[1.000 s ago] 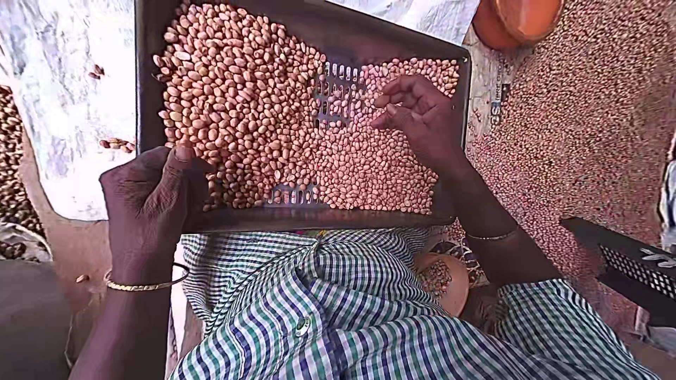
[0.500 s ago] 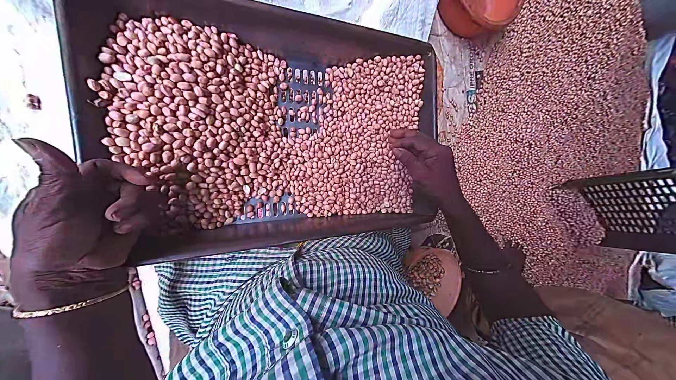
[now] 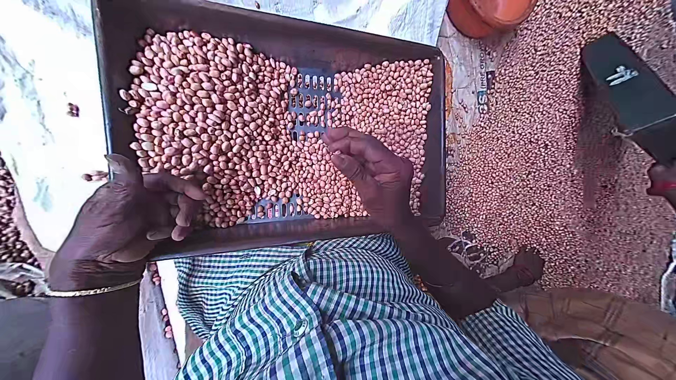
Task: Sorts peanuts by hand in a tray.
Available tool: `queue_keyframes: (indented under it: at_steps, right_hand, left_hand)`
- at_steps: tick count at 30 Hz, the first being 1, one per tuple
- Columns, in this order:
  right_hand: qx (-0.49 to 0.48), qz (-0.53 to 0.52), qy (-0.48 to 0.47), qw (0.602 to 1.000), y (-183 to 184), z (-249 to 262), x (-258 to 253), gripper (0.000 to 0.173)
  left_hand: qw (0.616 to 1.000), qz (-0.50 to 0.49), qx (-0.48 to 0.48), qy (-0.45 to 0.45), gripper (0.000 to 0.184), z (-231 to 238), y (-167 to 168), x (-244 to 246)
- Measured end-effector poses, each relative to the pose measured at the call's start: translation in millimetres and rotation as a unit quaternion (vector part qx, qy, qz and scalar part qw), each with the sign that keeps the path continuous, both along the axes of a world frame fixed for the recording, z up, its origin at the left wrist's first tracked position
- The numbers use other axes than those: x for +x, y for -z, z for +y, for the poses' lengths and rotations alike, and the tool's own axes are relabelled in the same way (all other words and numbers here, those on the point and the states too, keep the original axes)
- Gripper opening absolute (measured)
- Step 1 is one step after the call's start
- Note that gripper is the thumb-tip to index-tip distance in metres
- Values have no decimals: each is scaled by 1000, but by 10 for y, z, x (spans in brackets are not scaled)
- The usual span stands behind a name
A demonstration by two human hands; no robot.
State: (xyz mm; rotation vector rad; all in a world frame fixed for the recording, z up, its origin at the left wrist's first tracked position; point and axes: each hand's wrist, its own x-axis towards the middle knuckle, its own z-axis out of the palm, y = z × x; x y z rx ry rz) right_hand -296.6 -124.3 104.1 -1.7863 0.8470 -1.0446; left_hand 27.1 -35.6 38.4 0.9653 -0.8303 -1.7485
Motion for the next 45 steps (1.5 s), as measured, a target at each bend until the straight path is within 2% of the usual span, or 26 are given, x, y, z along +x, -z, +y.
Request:
queue_keyframes:
  at_steps: [3,5,7,8,10,11,13,16,19,21,23,25,27,29,32,36,38,39,40,43,45]
  right_hand:
    - [-31,79,-167,982,60,165,571,29]
    - [-13,71,-148,986,93,35,454,26]
    - [133,99,-144,976,6,-120,20,29]
    - [232,113,-162,952,-16,-174,-168,31]
    - [417,137,-192,878,15,-180,-386,31]
    - [467,149,-195,849,65,-176,-423,31]
    - [491,145,-179,840,203,-207,-402,33]
    - [449,50,-105,886,333,-440,-286,37]
    - [353,-56,73,931,465,-1029,-118,33]
    - [276,-98,144,945,443,-1278,-250,32]
    - [199,-51,78,976,360,-1167,-424,30]
    - [168,34,-93,981,254,-719,-529,31]
    - [144,98,-269,947,266,-387,-419,32]
    - [98,117,-389,909,410,-247,-139,32]
    - [34,157,-463,872,542,-180,-33,34]
    - [17,236,-470,850,377,-350,-565,42]
    - [-3,315,-446,837,188,-539,-920,33]
    - [-18,352,-409,842,82,-610,-1055,26]
    - [-37,363,-349,863,-15,-646,-1133,23]
    - [-71,253,-159,952,-111,-546,-1051,24]
    - [-64,210,-82,972,26,-478,-933,24]
  left_hand:
    - [987,18,64,145,71,-21,-21,-25]
    - [983,5,108,148,66,-16,-112,-45]
    - [991,9,104,79,55,49,-151,-76]
    - [996,9,83,38,50,57,-161,-93]
    - [999,17,37,-18,43,51,-175,-122]
    - [999,25,21,-40,39,44,-181,-137]
    - [997,45,10,-58,29,34,-182,-138]
    - [997,36,12,-73,18,36,-179,-98]
    - [996,36,-14,-76,13,39,-191,-90]
    - [995,31,-23,-97,12,40,-198,-120]
    - [992,27,-23,-117,12,49,-194,-134]
    - [992,13,-9,-128,19,46,-198,-138]
    - [993,-5,-7,-122,21,11,-202,-131]
    - [992,-17,-12,-122,19,-10,-207,-129]
    - [991,-26,-27,-131,17,-22,-200,-87]
    - [988,25,-9,-150,31,-79,-212,-48]
    - [988,56,-6,-143,42,-93,-220,-43]
    - [988,64,-7,-137,44,-96,-220,-41]
    - [990,63,-10,-130,44,-96,-209,-34]
    - [994,35,-25,-105,33,-71,-133,3]
    - [995,3,-43,-88,24,-56,-81,26]
